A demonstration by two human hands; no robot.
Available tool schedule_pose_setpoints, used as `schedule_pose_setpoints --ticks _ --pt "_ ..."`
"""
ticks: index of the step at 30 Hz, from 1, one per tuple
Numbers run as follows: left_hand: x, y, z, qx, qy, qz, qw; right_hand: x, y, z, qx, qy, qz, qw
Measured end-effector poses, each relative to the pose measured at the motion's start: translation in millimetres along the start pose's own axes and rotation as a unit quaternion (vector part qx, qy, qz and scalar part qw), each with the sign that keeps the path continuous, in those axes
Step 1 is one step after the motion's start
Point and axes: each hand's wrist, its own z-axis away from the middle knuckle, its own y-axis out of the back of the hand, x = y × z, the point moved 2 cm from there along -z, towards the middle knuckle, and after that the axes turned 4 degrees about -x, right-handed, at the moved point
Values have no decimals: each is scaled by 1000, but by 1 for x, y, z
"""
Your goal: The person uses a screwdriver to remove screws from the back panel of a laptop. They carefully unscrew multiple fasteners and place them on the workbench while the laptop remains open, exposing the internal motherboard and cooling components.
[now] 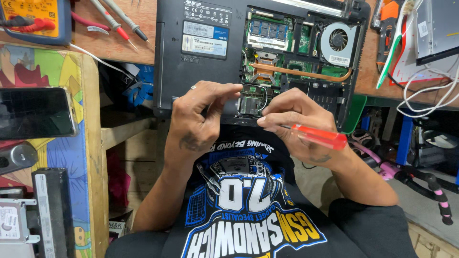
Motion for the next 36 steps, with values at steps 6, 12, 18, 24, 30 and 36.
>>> schedule_pose_setpoints --ticks 6,12,18,24,30,36 --pt "0 0 3 12 18 23 999 3 -2 -3 -13 41 -18 999" --pt "0 1 2 14 19 34 999 8 -2 -1 27 41 14 999" --pt "7 -12 2 -36 -62 11 997 20 -15 3 91 30 -15 995" --pt "7 -42 9 -55 -59 -22 997 1 -6 -3 21 27 32 999" --pt "5 -42 13 -59 -108 -34 992 -21 13 -6 -6 21 -5 1000" --pt "9 -8 10 -24 -37 -11 999 -14 8 -3 72 37 39 996"
